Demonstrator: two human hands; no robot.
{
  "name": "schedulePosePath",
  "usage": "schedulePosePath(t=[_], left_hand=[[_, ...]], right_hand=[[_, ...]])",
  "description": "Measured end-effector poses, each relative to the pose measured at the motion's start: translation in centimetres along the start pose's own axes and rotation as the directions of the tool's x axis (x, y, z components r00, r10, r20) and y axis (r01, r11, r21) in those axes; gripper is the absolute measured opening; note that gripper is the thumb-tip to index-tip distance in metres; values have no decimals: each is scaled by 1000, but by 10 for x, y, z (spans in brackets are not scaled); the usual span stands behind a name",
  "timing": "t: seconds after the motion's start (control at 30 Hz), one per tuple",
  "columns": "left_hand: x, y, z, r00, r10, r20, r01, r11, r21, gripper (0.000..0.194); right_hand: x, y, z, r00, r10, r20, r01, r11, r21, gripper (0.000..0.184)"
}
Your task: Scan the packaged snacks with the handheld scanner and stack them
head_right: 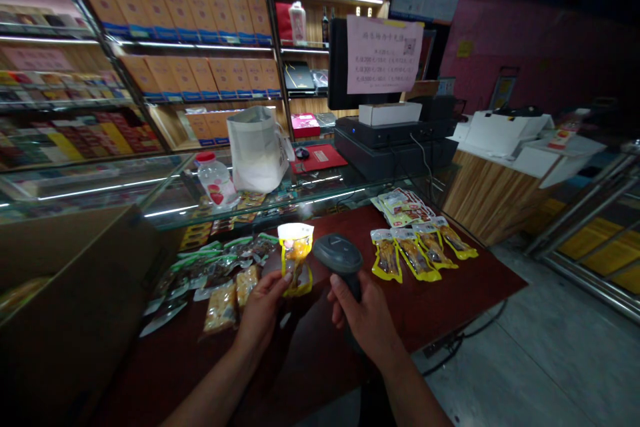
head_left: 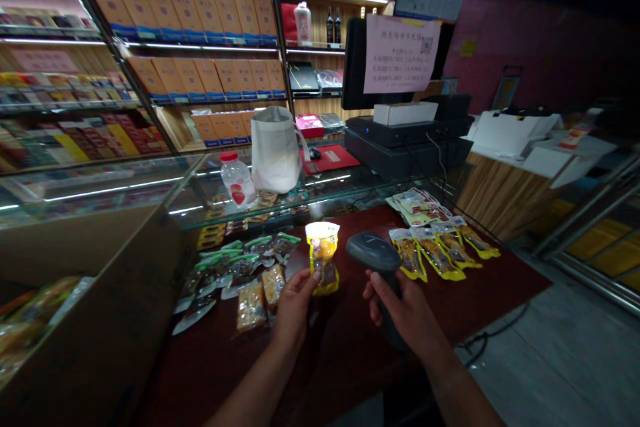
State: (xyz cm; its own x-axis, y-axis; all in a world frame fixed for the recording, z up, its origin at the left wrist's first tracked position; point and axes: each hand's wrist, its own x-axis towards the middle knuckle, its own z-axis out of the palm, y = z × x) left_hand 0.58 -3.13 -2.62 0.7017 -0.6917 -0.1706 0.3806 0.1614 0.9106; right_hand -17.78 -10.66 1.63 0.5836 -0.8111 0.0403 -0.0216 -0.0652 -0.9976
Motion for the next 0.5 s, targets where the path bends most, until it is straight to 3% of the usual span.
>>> schedulePosePath(t=[0.2, 0.3, 0.4, 0.5], left_hand=[[1, -6, -2, 1000, -19, -8, 20, 1000, 24, 58], [-2, -9, 6, 997, -64, 31, 63, 997, 32, 60], [-5, -13, 30, 979, -160, 128, 152, 986, 70, 60], [-4, -17, 69, 944, -246, 221, 220, 966, 139, 56]], right_hand=[[-1, -2, -5, 1000, 1, -11, -1, 1000, 4, 58], [-3, -6, -19, 999, 11, -46, -8, 998, 62, 57], [-6, -10, -46, 986, 3, -168, 12, 996, 88, 53], [-11, -15, -81, 939, -18, -343, 61, 992, 115, 54]])
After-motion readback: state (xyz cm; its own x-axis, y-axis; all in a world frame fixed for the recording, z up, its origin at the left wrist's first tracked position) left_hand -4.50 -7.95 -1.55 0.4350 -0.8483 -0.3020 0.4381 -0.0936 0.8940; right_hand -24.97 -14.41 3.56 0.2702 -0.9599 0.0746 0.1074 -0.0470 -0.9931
